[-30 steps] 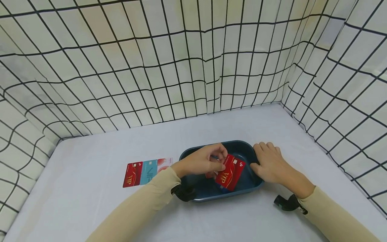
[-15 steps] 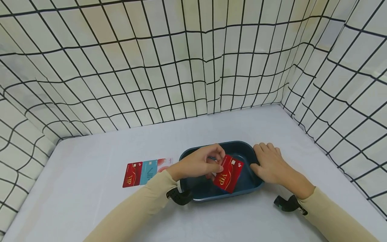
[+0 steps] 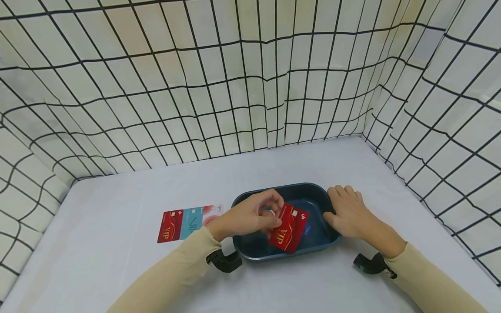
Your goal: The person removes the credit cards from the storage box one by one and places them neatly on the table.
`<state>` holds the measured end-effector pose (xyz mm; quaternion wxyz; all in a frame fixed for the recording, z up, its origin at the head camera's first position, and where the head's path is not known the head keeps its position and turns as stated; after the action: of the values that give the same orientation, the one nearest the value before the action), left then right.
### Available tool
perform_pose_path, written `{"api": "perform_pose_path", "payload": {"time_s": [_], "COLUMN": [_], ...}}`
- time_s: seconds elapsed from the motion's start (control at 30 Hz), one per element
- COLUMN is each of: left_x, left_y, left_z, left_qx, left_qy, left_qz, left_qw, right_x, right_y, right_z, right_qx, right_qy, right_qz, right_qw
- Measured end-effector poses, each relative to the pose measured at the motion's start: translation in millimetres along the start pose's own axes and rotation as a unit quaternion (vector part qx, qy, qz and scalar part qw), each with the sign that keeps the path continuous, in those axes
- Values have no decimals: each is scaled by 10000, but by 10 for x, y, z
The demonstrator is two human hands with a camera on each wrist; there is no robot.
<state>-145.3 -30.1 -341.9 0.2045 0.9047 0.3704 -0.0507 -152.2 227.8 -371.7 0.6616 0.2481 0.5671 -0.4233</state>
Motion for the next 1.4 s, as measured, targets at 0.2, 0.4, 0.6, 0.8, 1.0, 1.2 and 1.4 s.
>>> {"api": "perform_pose_path", "payload": {"time_s": [0.2,0.4,0.6,0.8,1.0,1.2,1.4], "left_x": [-15,-50,-83,-91,-144,-222,-263], "left_y": [86,177,260,368,497,596,702], "left_z": [59,121,190,204,268,369,446], "left_qx": [25,74,29,55,136,56,25], "left_qy": [52,185,347,456,503,459,468], "left_qz": [-93,-173,-242,-290,-469,-758,-842], "left_qw": [9999,9997,9991,9985,9975,9961,9954], "right_x": [5,7,9,4,-6,-15,-10], "right_y": [2,0,-5,-2,1,10,7], "right_z": [1,0,-3,5,13,12,14], "right_qx": [5,11,30,50,61,85,71], "right_qy": [-44,-48,-32,-29,-32,-55,-42], "right_qz": [8,28,50,94,106,122,122], "right_qw": [10000,10000,10000,9999,9999,9999,9999]}}
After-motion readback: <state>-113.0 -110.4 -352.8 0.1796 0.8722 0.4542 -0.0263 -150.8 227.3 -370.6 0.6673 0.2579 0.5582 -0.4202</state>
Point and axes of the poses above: each hand's wrist, its own y-axis away from the middle knuckle, its own x-axis out of the palm, z = x × y, the point moved 4 cm from there along -y, towards the middle knuckle, and after that the axes turned 13 degrees about -x, right-handed, at the moved point
